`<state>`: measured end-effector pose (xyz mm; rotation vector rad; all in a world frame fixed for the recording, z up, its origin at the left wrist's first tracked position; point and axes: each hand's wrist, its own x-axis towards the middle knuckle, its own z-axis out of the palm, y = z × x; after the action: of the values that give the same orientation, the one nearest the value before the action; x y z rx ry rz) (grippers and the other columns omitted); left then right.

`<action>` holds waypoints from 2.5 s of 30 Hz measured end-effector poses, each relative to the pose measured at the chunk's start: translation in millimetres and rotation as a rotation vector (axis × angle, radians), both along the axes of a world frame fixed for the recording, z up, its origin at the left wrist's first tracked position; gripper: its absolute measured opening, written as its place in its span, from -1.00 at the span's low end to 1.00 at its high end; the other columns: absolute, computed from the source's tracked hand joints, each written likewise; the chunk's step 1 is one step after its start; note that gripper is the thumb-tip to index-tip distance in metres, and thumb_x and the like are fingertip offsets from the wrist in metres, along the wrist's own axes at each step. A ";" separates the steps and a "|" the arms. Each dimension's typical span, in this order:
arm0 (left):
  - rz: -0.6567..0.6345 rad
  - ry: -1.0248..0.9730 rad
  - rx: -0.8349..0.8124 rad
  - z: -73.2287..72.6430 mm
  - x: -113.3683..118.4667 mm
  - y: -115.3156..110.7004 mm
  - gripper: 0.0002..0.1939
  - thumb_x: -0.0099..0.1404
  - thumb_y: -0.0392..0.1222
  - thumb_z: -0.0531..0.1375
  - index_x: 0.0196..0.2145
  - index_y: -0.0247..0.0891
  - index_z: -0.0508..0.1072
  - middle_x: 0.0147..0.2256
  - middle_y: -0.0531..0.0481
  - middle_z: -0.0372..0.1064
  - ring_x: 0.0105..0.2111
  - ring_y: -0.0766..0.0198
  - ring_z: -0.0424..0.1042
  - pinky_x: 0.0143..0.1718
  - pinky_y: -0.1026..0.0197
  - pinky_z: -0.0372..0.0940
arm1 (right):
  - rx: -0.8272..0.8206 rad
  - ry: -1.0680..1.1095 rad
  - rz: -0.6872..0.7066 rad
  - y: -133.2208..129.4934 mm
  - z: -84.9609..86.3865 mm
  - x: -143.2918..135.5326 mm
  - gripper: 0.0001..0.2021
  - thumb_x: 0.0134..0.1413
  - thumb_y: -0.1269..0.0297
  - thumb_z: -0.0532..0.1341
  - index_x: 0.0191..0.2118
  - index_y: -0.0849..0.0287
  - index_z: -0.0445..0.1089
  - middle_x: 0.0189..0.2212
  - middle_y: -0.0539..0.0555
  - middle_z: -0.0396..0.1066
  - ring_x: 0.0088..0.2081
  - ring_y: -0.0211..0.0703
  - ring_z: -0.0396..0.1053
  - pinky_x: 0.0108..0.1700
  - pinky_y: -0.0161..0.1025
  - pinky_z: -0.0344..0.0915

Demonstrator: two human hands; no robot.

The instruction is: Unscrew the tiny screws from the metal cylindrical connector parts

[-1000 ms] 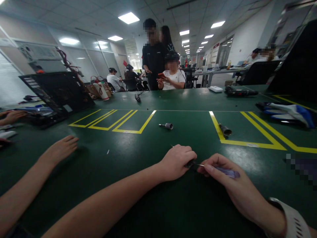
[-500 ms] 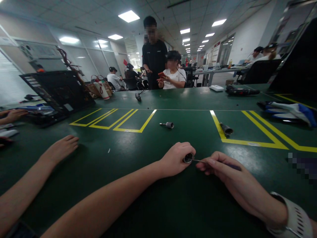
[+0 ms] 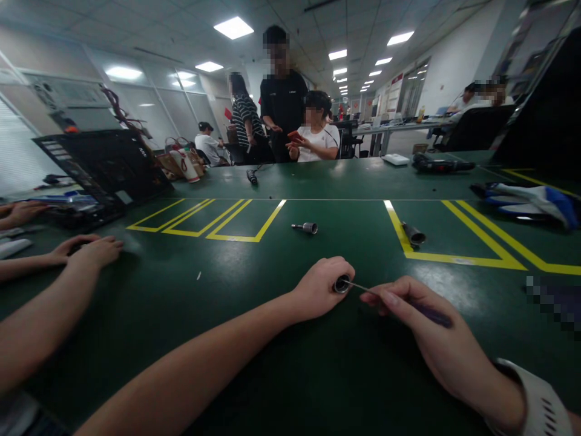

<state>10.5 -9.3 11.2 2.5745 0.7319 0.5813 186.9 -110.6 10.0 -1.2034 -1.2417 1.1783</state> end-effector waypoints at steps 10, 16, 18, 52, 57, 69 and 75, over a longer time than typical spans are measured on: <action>0.205 0.142 0.094 -5.6 2.4 -2.4 -0.88 0.17 -0.40 0.09 -0.33 -0.25 0.27 -0.33 0.05 0.29 -0.33 0.28 0.26 -0.30 0.22 0.14 | 0.120 -0.261 -0.082 -3.5 8.4 -2.7 -0.76 0.07 0.07 0.15 -0.36 0.10 0.45 -0.34 0.09 0.49 -0.24 -0.04 0.42 -0.21 -0.11 0.33; 0.191 0.196 0.138 -2.6 4.1 -5.4 -0.90 0.18 -0.39 0.08 -0.33 -0.26 0.28 -0.34 0.03 0.29 -0.33 0.27 0.26 -0.30 0.21 0.15 | 0.088 -0.299 -0.039 -5.1 9.6 -2.2 -0.76 0.08 0.07 0.13 -0.32 0.10 0.44 -0.31 0.09 0.49 -0.22 -0.02 0.42 -0.21 -0.11 0.34; 0.164 0.221 0.185 -1.7 4.8 -6.7 -0.92 0.20 -0.38 0.06 -0.34 -0.26 0.28 -0.35 0.03 0.28 -0.34 0.26 0.26 -0.30 0.20 0.14 | 0.103 -0.315 -0.011 -5.7 9.5 -2.8 -0.77 0.09 0.09 0.12 -0.29 0.09 0.43 -0.29 0.08 0.48 -0.21 -0.04 0.41 -0.19 -0.12 0.33; 0.165 0.263 0.164 0.7 5.2 -7.1 -0.87 0.18 -0.39 0.08 -0.28 -0.26 0.27 -0.31 0.01 0.30 -0.28 0.23 0.28 -0.26 0.18 0.17 | 0.021 -0.388 -0.167 -3.3 7.8 -1.7 -0.78 -0.01 0.12 0.12 -0.52 0.10 0.38 -0.53 0.06 0.42 -0.43 -0.06 0.36 -0.41 -0.16 0.25; 0.139 0.252 0.108 1.8 4.4 -6.0 -0.88 0.18 -0.37 0.10 -0.29 -0.25 0.27 -0.30 0.01 0.31 -0.29 0.24 0.28 -0.27 0.19 0.18 | 0.069 -0.338 -0.081 -6.6 8.6 -2.2 -0.77 0.05 0.09 0.12 -0.44 0.09 0.40 -0.44 0.06 0.46 -0.35 -0.07 0.39 -0.34 -0.17 0.28; 0.034 0.041 0.019 -1.7 0.4 -1.5 -0.88 0.15 -0.35 0.12 -0.30 -0.28 0.28 -0.30 0.00 0.32 -0.30 0.29 0.31 -0.26 0.23 0.21 | -0.040 -0.425 -0.144 -0.7 7.1 -1.7 -0.75 0.03 0.07 0.08 -0.47 0.10 0.36 -0.49 0.06 0.41 -0.37 -0.03 0.35 -0.36 -0.13 0.22; 0.025 0.057 -0.017 -1.9 0.6 -3.5 -0.83 0.13 -0.34 0.12 -0.27 -0.26 0.27 -0.28 -0.01 0.34 -0.29 0.27 0.33 -0.25 0.19 0.23 | -0.032 -0.385 -0.173 -0.9 6.0 -0.1 -0.75 0.04 0.10 0.08 -0.51 0.10 0.34 -0.52 0.05 0.38 -0.40 -0.07 0.33 -0.38 -0.16 0.21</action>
<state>11.2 -12.8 9.3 2.5790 0.7855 0.5087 186.8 -111.5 16.0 -1.5801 -1.3685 0.8668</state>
